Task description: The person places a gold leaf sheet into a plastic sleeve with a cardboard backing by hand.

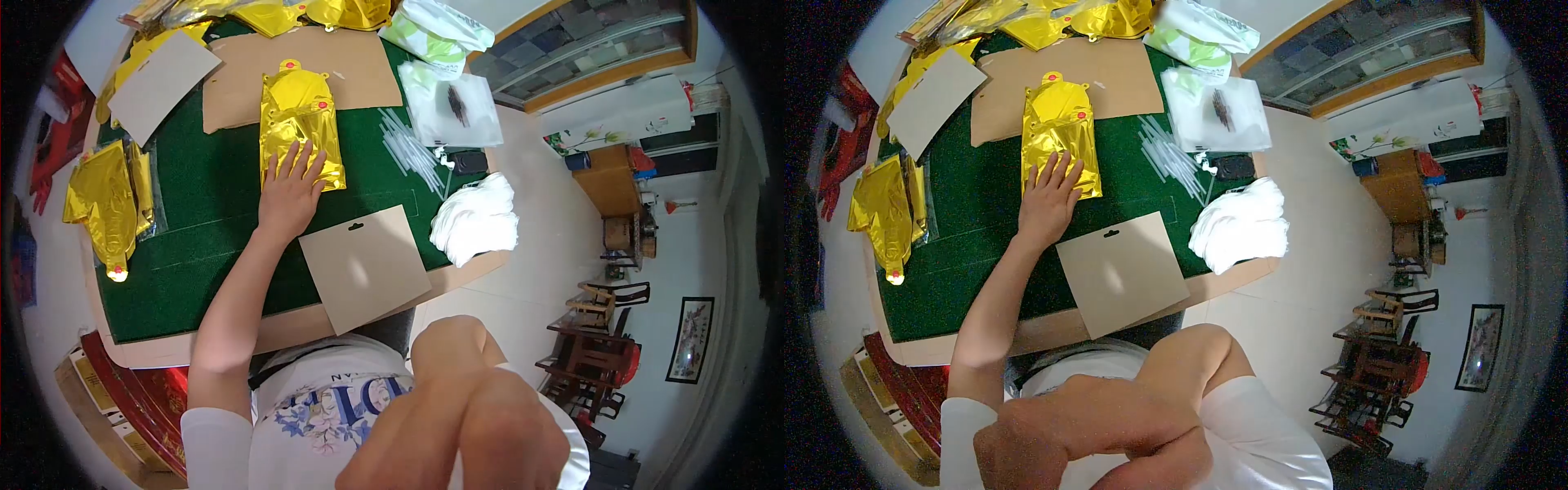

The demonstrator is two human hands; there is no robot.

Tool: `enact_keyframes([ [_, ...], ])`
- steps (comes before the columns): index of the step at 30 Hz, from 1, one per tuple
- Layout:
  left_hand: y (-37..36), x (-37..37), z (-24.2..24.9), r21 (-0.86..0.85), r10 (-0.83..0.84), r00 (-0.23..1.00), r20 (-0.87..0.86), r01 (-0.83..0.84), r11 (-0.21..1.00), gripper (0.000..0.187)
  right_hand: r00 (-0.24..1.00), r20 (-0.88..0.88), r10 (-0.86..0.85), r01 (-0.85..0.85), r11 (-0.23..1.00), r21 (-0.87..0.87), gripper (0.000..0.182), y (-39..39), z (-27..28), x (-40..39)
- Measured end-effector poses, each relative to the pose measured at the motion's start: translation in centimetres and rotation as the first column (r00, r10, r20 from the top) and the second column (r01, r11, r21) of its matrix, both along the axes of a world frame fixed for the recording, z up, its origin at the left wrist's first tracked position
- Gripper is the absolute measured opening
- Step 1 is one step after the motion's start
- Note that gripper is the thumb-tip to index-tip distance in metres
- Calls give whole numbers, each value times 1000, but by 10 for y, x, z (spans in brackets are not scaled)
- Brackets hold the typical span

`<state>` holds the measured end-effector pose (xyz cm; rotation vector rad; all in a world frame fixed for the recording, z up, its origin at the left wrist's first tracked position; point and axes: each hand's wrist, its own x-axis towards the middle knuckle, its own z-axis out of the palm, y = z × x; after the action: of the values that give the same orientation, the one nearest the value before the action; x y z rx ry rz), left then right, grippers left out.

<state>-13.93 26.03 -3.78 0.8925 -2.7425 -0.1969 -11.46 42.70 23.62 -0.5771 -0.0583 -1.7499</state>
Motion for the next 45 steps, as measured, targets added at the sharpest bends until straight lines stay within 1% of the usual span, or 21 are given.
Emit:
enact_keyframes([
  [2, 0, 1, 2, 3, 0, 1000, 2, 0, 1000, 48, 927, -319, 198, -279, 933, -230, 33, -35, 5, -36],
  [3, 0, 1, 3, 7, 0, 1000, 3, 0, 1000, 48, 927, -318, 198, -277, 933, -229, 33, -23, 2, -26],
  [5, -1, 1, 1, -2, -2, 1000, -2, 2, 1000, 48, 997, -35, 63, -65, 995, -77, 35, 6, -1, 4],
  [9, 0, 0, -2, 3, -4, 1000, -22, 4, 1000, 48, 1000, -8, -9, 9, 1000, 9, 36, 10, 0, 2],
  [11, 0, 0, -1, 4, -5, 1000, -20, 5, 1000, 48, 923, -209, 323, -343, 937, -69, 40, 11, -16, -17],
  [12, 0, 0, -1, 4, -3, 1000, -15, 3, 1000, 48, 923, -204, 326, -346, 936, -71, 40, 9, -19, -26],
  [13, 0, 0, -2, 3, 3, 1000, -7, -3, 1000, 48, 895, -418, 158, -132, 987, 90, 26, 5, -21, -36],
  [14, -1, -1, -6, 3, -1, 1000, -14, 1, 1000, 49, 778, -627, 30, 116, 975, 191, 13, -1, -28, -46],
  [15, -1, -1, -8, 2, -2, 1000, -21, 2, 1000, 49, 245, -966, -78, 406, 913, 29, 12, -3, -68, -70],
  [16, -2, -1, -8, 29, 0, 1000, -18, 1, 1000, 49, 52, -962, -267, 573, 797, -191, 17, -28, -70, -73],
  [17, -1, 0, -2, 41, -4, 1000, 2, 4, 999, 49, -177, -975, -137, 625, 750, -219, 22, -37, -99, -85],
  [19, 0, 1, 4, 56, -4, 1000, 11, 3, 998, 49, -494, -850, -181, 527, 715, -459, 29, -53, -167, -113],
  [20, 0, 2, 4, 51, 7, 1000, 21, -8, 999, 49, -484, -854, -191, 524, 719, -458, 29, -51, -187, -119],
  [22, 0, 3, 3, 59, -15, 999, -31, 17, 998, 49, -654, -748, -113, 422, 766, -485, 37, -47, -214, -135],
  [23, 0, 2, 4, 62, -12, 999, -34, 14, 998, 49, -646, -753, -124, 417, 769, -485, 37, -45, -223, -139],
  [25, 0, 1, 0, 51, -1, 999, -37, 3, 999, 49, -759, -650, -36, 389, 775, -497, 42, -39, -237, -145],
  [29, 0, -1, -4, 23, -4, 998, -70, 6, 1000, 49, -746, -665, 21, 405, 807, -429, 44, -33, -248, -153],
  [38, -2, -1, -2, 39, 0, 998, -69, 2, 999, 51, -744, -667, -41, 412, 758, -506, 41, -33, -252, -151],
  [40, 0, 1, 4, 45, 4, 991, -135, 2, 999, 51, -745, -664, -59, 402, 755, -518, 42, -32, -252, -151],
  [43, 10, 12, 13, -31, -130, 940, -314, 127, 991, 43, -741, -666, -83, 390, 755, -527, 43, -34, -251, -153],
  [45, 14, 20, 14, -71, -123, 945, -304, 106, 992, 36, -734, -674, -85, 395, 753, -526, 44, -34, -252, -153],
])
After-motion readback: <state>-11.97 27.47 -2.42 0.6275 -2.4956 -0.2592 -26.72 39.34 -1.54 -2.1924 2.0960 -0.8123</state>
